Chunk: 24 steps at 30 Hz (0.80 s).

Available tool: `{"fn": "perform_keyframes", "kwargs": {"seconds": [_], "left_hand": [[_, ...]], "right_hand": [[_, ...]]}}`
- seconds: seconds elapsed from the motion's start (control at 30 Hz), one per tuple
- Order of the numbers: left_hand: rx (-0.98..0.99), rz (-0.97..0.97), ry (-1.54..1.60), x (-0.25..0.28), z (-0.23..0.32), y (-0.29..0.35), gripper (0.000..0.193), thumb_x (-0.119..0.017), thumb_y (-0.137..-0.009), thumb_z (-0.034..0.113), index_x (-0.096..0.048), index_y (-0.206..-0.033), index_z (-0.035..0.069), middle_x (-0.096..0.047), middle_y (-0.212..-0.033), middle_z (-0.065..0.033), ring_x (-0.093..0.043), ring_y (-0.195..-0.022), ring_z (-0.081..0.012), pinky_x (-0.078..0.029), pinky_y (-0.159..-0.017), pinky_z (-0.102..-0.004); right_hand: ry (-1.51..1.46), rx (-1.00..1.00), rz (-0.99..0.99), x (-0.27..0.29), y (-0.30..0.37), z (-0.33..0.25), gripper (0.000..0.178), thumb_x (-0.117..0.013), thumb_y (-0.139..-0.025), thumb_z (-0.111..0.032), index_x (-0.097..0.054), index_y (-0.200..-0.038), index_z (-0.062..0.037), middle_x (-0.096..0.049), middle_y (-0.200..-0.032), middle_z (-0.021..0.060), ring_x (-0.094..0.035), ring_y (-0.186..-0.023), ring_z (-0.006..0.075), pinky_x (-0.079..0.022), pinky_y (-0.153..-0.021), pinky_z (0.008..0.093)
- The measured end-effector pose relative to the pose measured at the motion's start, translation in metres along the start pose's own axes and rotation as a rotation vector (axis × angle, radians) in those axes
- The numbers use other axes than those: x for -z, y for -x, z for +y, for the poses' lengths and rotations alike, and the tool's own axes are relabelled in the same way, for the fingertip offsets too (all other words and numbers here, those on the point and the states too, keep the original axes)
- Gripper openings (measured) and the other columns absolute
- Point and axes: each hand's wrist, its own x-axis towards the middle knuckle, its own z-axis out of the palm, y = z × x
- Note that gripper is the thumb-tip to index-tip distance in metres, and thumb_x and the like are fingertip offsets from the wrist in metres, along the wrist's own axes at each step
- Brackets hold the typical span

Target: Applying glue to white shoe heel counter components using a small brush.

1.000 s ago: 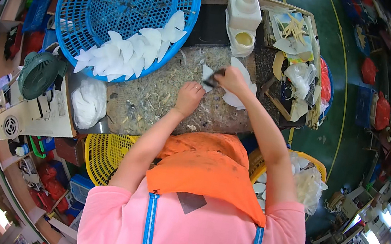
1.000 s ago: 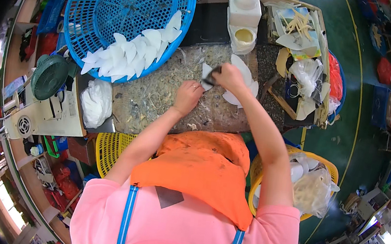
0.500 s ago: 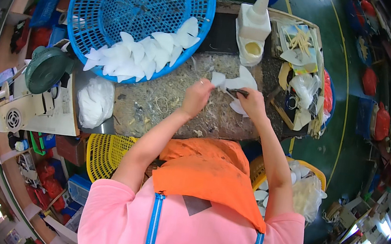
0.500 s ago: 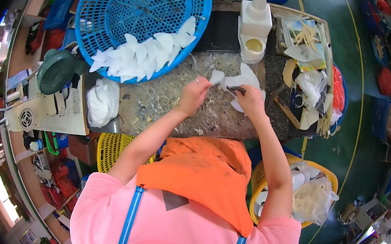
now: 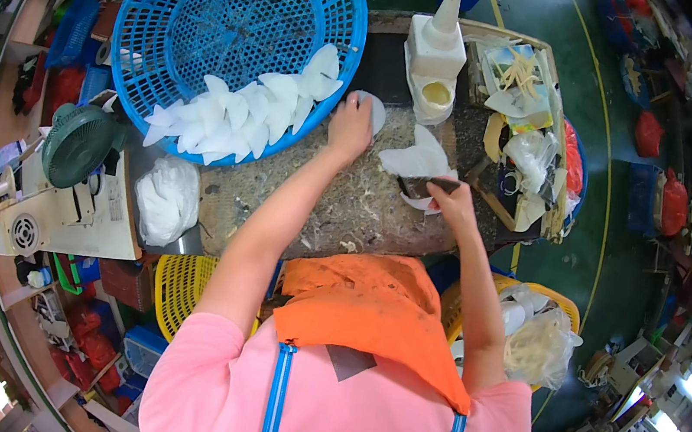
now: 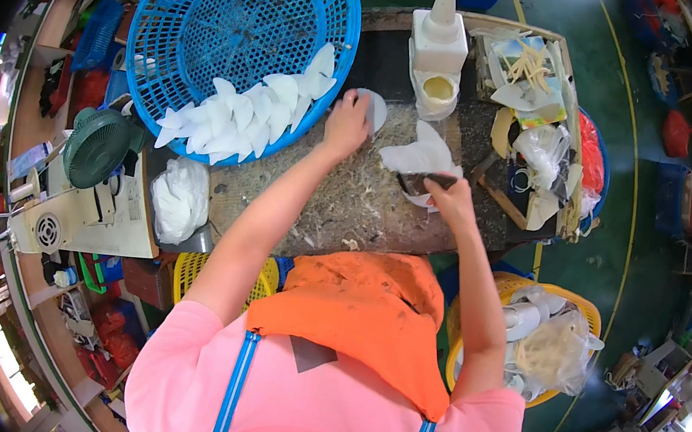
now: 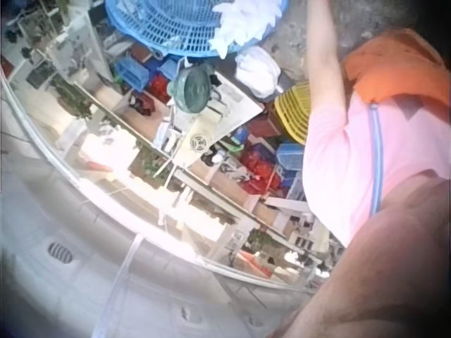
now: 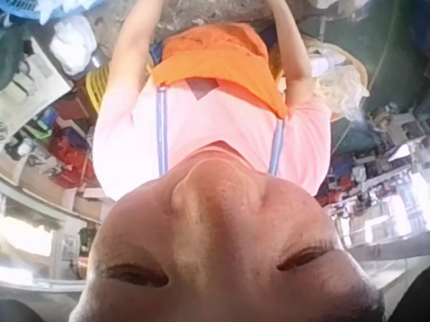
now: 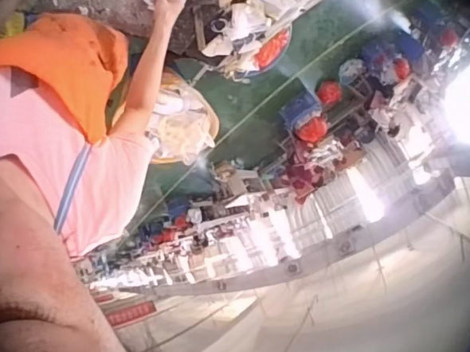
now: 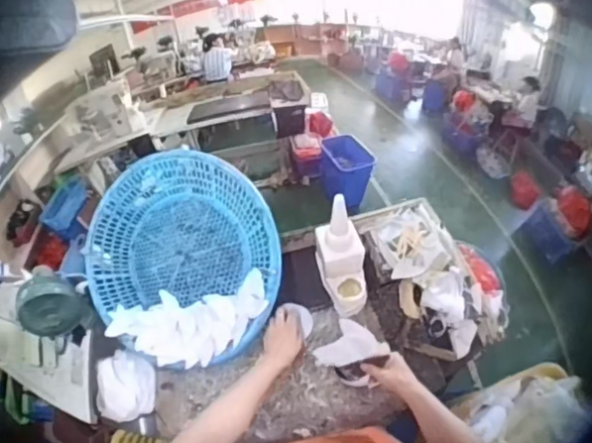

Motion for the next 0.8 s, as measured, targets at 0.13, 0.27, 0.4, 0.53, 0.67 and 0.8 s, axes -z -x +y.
{"fn": "perform_keyframes", "kwargs": {"seconds": [0.13, 0.27, 0.4, 0.53, 0.67, 0.8], "left_hand": [[-0.121, 0.307, -0.175, -0.047, -0.025, -0.05, 0.025, -0.059, -0.07, 0.003, -0.063, -0.094, 0.004, -0.059, -0.099, -0.0127, -0.059, -0.094, -0.0324, -0.047, -0.082, -0.0414], [-0.013, -0.453, -0.189, -0.004, 0.008, -0.058, 0.016, -0.058, -0.068, 0.002, -0.065, -0.082, 0.001, -0.061, -0.088, -0.0161, -0.061, -0.089, -0.0329, -0.049, -0.077, -0.0392], [-0.41, -0.322, -0.174, 0.069, 0.036, -0.012, 0.012, -0.059, -0.067, 0.002, -0.063, -0.078, 0.003, -0.06, -0.081, -0.0134, -0.06, -0.079, -0.0301, -0.048, -0.068, -0.038], [-0.284, 0.321, 0.117, 0.137, 0.014, -0.025, 0.016, -0.056, -0.068, -0.002, -0.061, -0.081, 0.007, -0.059, -0.076, -0.0106, -0.058, -0.071, -0.0299, -0.045, -0.063, -0.0412], [-0.237, 0.456, -0.245, 0.121, -0.059, -0.061, 0.02, -0.063, -0.071, 0.005, -0.064, -0.091, 0.009, -0.06, -0.084, -0.0087, -0.057, -0.084, -0.028, -0.044, -0.072, -0.0392], [-0.002, 0.286, -0.123, 0.088, -0.057, -0.052, 0.019, -0.065, -0.076, 0.018, -0.066, -0.093, 0.01, -0.058, -0.084, -0.0109, -0.054, -0.091, -0.027, -0.041, -0.078, -0.042]], "right_hand": [[-0.097, -0.013, 0.032, -0.01, 0.014, 0.005, 0.016, -0.063, -0.082, -0.01, -0.063, -0.09, 0.0032, -0.059, -0.064, 0.0025, -0.055, -0.054, 0.0086, -0.043, -0.051, 0.0233], [-0.198, -0.029, 0.107, 0.001, 0.035, 0.016, 0.013, -0.063, -0.082, -0.01, -0.063, -0.087, 0.0017, -0.058, -0.064, 0.002, -0.056, -0.056, 0.0087, -0.043, -0.052, 0.0231], [-0.245, -0.036, 0.12, 0.01, 0.037, 0.017, 0.011, -0.061, -0.082, -0.011, -0.063, -0.084, -0.0011, -0.058, -0.063, 0.0012, -0.054, -0.055, 0.0083, -0.044, -0.053, 0.0228], [-0.223, -0.051, 0.081, 0.013, 0.03, 0.01, 0.012, -0.062, -0.082, -0.012, -0.063, -0.085, -0.0008, -0.057, -0.063, 0.0009, -0.054, -0.055, 0.0077, -0.043, -0.053, 0.0224], [-0.241, -0.027, 0.091, 0.005, 0.025, 0.005, 0.016, -0.062, -0.083, -0.013, -0.063, -0.09, 0.0016, -0.056, -0.064, 0.0005, -0.053, -0.056, 0.007, -0.042, -0.052, 0.0219], [-0.261, 0.014, 0.151, 0.014, 0.033, 0.018, 0.015, -0.063, -0.082, -0.013, -0.064, -0.089, 0.0008, -0.059, -0.067, 0.0019, -0.054, -0.057, 0.0078, -0.043, -0.052, 0.023]]}}
